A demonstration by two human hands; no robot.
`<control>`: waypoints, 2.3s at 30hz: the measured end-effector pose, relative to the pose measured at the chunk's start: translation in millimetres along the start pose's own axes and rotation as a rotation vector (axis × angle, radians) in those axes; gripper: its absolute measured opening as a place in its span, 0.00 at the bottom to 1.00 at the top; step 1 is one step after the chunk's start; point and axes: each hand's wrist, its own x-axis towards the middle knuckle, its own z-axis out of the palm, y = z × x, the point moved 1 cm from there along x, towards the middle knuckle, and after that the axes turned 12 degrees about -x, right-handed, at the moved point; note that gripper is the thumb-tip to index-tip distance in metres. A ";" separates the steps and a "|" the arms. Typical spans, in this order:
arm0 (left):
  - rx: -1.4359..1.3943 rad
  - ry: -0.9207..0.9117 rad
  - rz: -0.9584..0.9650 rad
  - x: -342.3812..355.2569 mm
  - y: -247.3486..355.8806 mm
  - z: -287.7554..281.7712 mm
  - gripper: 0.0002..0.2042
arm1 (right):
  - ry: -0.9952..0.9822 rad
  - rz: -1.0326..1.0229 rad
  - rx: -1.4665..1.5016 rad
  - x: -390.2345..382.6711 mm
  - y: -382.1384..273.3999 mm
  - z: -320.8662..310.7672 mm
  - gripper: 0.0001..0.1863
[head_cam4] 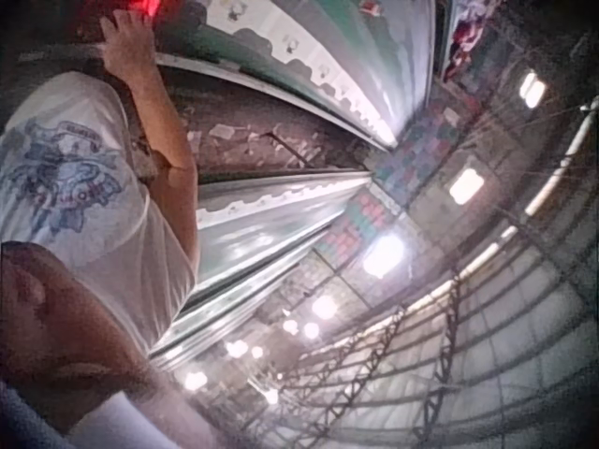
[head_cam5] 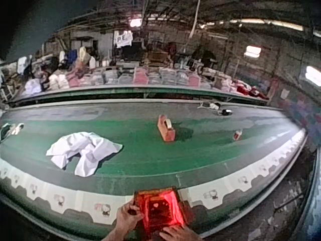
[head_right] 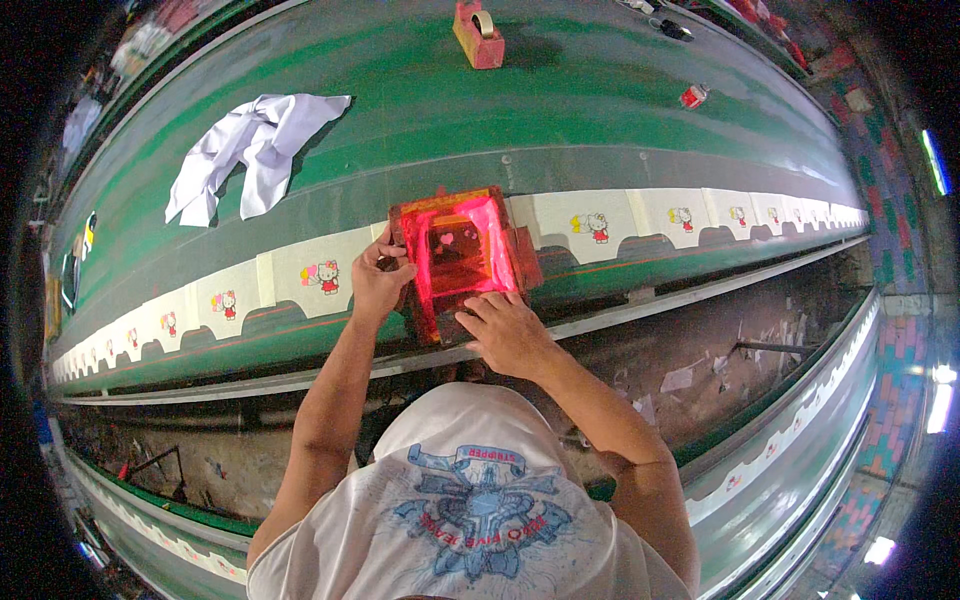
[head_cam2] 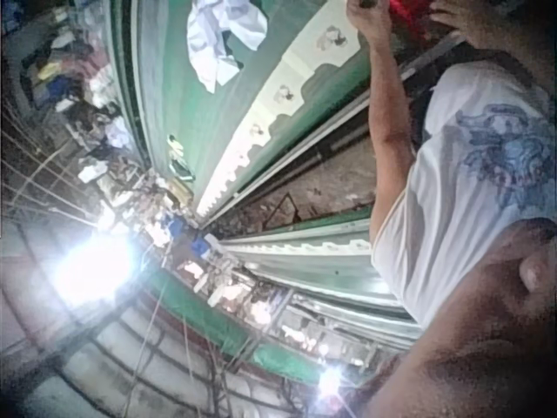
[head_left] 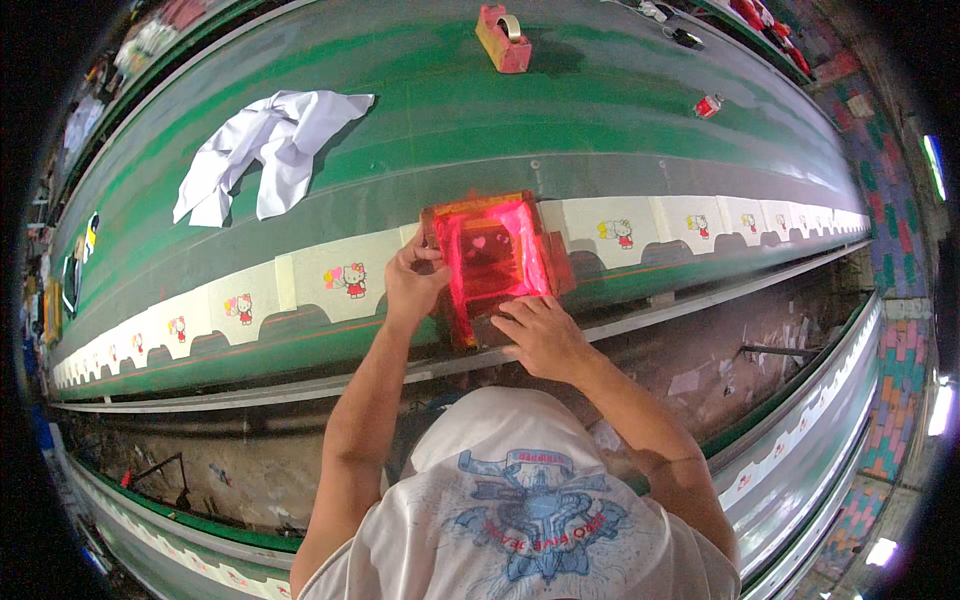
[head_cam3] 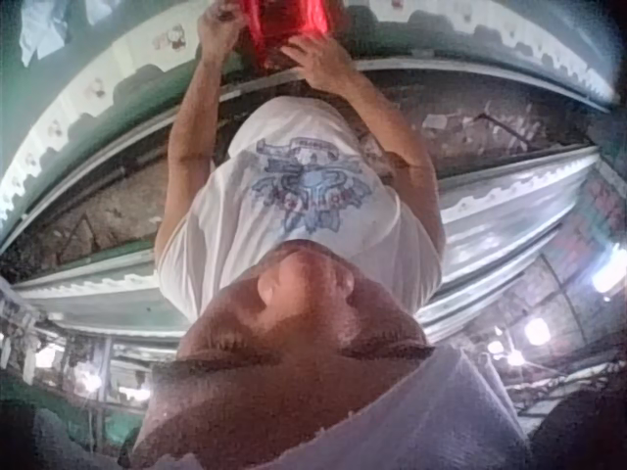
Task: The person holds a red mesh screen frame and rubs its surface with a small tool or cloth while standing at a long green workbench. The person then walks along the bench and places the frame on a cluttered table.
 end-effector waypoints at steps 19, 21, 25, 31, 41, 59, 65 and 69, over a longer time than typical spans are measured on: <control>0.061 0.011 0.170 -16.3 12.3 7.9 0.12 | 0.130 0.002 -0.273 76.2 14.8 0.7 0.40; 0.003 0.043 0.142 -17.1 13.2 10.4 0.12 | 0.235 -0.042 -0.212 54.9 11.2 -1.5 0.37; -0.040 0.064 0.071 -16.1 12.2 12.9 0.13 | 0.227 -0.077 -0.041 -1.7 -4.9 2.2 0.32; -0.109 0.026 0.136 -13.2 -0.3 12.3 0.15 | 0.214 0.022 -0.062 -37.7 1.9 29.1 0.24; -0.058 0.024 0.127 -3.1 -17.6 80.1 0.14 | 0.379 0.090 0.014 -77.5 66.5 23.1 0.23; -0.088 0.135 -0.174 23.6 -70.2 254.3 0.16 | 0.536 -0.018 0.180 -183.3 250.1 10.4 0.19; -0.087 0.172 -0.207 19.5 -61.9 265.6 0.16 | 0.551 -0.028 0.253 -185.2 259.3 11.3 0.18; -0.090 0.158 -0.256 22.6 -63.4 265.2 0.16 | 0.552 -0.024 0.256 -184.2 262.8 11.6 0.18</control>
